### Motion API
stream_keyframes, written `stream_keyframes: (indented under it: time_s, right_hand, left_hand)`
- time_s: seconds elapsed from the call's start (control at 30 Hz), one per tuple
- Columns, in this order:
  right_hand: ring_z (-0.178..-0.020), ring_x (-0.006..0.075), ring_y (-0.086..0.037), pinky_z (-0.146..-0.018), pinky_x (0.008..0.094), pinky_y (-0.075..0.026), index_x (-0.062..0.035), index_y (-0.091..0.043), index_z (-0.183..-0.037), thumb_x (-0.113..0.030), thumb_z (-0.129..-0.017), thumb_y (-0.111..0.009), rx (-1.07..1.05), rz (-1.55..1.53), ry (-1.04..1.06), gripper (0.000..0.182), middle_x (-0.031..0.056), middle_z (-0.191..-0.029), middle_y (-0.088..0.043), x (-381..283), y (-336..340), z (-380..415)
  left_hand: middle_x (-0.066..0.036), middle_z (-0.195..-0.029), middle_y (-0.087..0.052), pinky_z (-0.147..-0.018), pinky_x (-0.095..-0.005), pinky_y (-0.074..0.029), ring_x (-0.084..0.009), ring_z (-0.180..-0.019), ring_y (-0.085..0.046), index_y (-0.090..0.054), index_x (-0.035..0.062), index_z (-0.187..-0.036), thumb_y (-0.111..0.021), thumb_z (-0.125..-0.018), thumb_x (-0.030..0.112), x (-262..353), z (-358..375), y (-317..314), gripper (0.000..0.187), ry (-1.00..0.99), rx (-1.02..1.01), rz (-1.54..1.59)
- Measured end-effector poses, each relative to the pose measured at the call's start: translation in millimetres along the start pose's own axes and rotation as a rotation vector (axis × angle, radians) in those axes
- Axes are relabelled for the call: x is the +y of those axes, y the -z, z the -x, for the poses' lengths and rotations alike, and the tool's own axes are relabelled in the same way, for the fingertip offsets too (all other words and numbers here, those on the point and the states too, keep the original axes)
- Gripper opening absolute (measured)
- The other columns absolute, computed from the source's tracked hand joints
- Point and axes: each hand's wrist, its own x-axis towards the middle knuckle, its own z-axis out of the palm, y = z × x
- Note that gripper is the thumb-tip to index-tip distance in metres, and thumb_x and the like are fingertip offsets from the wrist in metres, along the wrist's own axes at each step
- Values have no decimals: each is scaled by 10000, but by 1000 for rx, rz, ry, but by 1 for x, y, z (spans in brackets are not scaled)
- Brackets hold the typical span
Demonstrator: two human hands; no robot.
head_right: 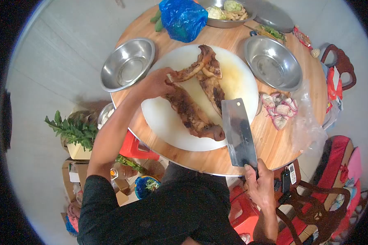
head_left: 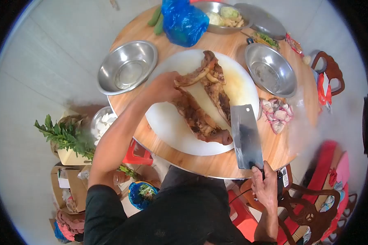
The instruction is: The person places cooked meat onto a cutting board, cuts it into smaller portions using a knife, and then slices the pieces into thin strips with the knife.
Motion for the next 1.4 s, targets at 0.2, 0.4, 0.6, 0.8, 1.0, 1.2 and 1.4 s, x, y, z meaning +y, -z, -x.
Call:
stream_keyframes:
  time_s: [0.2, 0.4, 0.6, 0.8, 1.0, 1.2, 1.4]
  right_hand:
    - [-559, 66, -510, -484, 293, -431, 10, -542, -973, -221, -1148, -619, 41, -15, 28, 301, 5, -675, -557, -4, -10, -2]
    - [-537, 127, -542, -503, 344, -460, 11, -561, -987, -180, -1126, -643, 62, 89, 66, 250, 89, -661, -578, -21, -31, -20]
    - [-617, 464, -680, -544, 485, -486, 32, -559, -981, -107, -1079, -664, 128, 449, 417, 199, 277, -681, -622, -52, -60, -46]
    - [-659, 476, -696, -550, 520, -511, 17, -572, -971, -90, -1043, -696, 170, 730, 481, 179, 260, -701, -665, -58, -56, -56]
    - [-652, 442, -705, -563, 512, -524, -6, -587, -966, -101, -1034, -709, 210, 722, 471, 169, 234, -761, -695, -59, -58, -46]
    - [-613, 431, -696, -539, 505, -542, -30, -586, -954, -143, -1035, -723, 175, 727, 580, 196, 205, -771, -689, -57, -66, -56]
    - [-607, 429, -699, -529, 498, -555, -30, -583, -948, -157, -1036, -725, 197, 816, 567, 210, 206, -763, -683, -60, -63, -60]
  left_hand:
    - [-150, -1099, -740, -790, -382, -672, -224, -952, -748, -643, -65, -1367, -770, -930, 96, -25, 88, 1, 482, 204, 194, 493]
    - [-137, -1139, -740, -791, -398, -721, -226, -963, -776, -642, -73, -1290, -654, -1007, 8, -8, 164, -43, 295, 342, 524, 1129]
    - [-66, -1052, -695, -817, -302, -584, -137, -955, -694, -620, 3, -1223, -773, -989, 107, 24, 183, -134, 299, 376, 647, 1124]
    - [-58, -1096, -684, -827, -307, -575, -148, -965, -681, -623, -4, -1266, -847, -955, 122, 16, 183, -113, 404, 281, 441, 669]
    - [-114, -952, -764, -794, -359, -599, -196, -875, -737, -715, -7, -1134, -876, -945, 247, 33, 165, -71, 355, 278, 146, 407]
    - [-124, -913, -778, -772, -396, -608, -253, -838, -760, -747, -2, -1099, -896, -919, 369, 44, 151, -77, 438, 213, 64, 236]
    - [-161, -954, -801, -754, -424, -614, -308, -854, -790, -760, 6, -1099, -899, -909, 409, 47, 119, -61, 467, 50, 204, 3]
